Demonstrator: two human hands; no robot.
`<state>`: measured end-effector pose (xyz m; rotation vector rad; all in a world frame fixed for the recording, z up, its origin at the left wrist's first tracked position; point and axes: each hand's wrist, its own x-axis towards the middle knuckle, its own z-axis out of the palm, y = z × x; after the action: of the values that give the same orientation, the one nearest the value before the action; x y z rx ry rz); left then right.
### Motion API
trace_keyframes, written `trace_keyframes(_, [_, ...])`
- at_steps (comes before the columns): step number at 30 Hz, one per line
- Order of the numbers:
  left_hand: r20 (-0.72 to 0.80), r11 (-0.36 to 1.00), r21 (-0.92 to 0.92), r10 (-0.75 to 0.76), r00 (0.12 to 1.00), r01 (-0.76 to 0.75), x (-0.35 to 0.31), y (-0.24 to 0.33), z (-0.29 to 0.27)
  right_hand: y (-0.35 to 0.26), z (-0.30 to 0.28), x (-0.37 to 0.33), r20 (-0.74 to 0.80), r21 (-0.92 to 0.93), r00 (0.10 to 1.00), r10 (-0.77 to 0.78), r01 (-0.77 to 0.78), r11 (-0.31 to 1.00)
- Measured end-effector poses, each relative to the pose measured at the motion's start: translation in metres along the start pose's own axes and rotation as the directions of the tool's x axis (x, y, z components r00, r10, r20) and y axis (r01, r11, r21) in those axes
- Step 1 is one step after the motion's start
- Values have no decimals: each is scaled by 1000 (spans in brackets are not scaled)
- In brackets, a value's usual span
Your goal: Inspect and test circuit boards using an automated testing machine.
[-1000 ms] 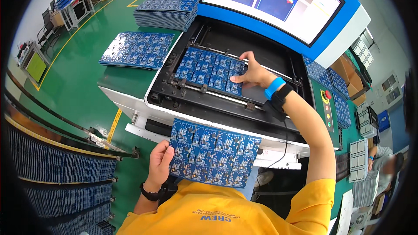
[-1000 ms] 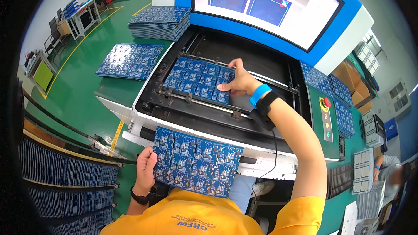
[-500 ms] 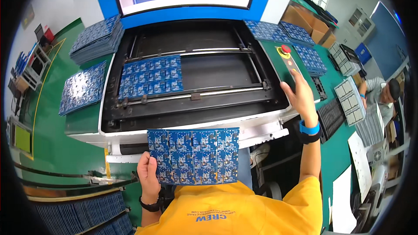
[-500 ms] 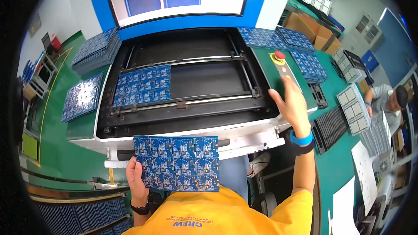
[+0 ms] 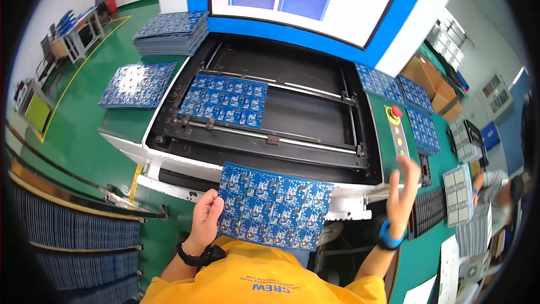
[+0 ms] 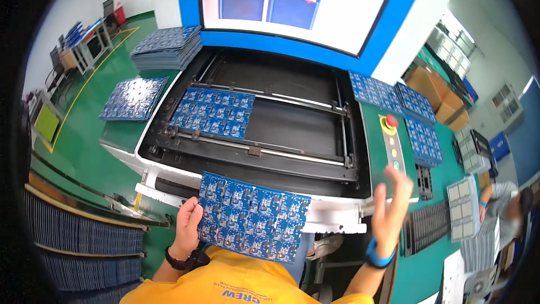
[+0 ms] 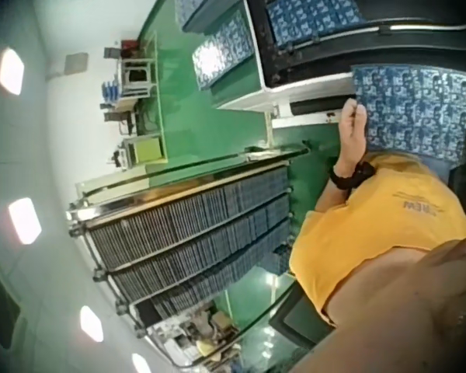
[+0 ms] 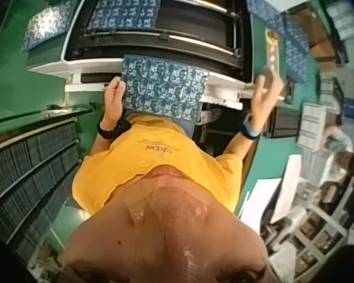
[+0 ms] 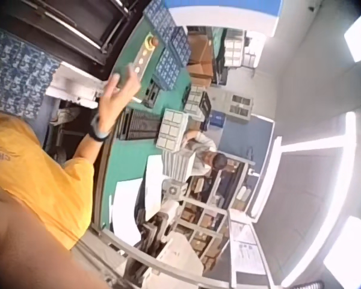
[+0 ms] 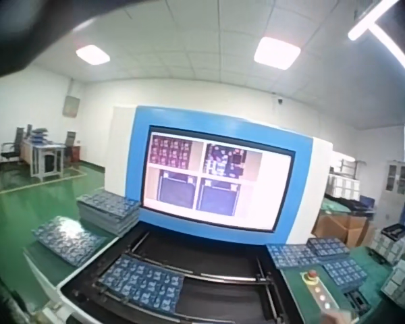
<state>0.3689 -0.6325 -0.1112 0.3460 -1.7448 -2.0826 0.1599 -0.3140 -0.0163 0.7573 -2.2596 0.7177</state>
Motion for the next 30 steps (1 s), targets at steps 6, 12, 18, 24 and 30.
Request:
trace_keyframes(6, [63, 1000, 3, 14, 998, -14, -10, -8, 4, -72, 18, -108, 659, 641, 734, 163, -661, 390])
trace_keyframes(12, [76, 847, 489, 197, 977, -209, -17, -47, -20, -83, 53, -146, 490, 782, 764, 419, -598, 177])
trace_keyframes(18, [-32, 263, 963, 320, 947, -57, -44, -87, -72, -57, 54, -181, 318, 889, 759, 568, -447, 100])
trace_keyframes(24, [-137, 227, 974, 612, 779, -7, -87, -122, -76, -48, 61, -231, 371, 885, 770, 518, -463, 53])
trace_keyframes(30, [-156, 184, 981, 524, 837, 68, -107, -135, -78, -46, 62, -244, 430, 867, 749, 503, -499, 2])
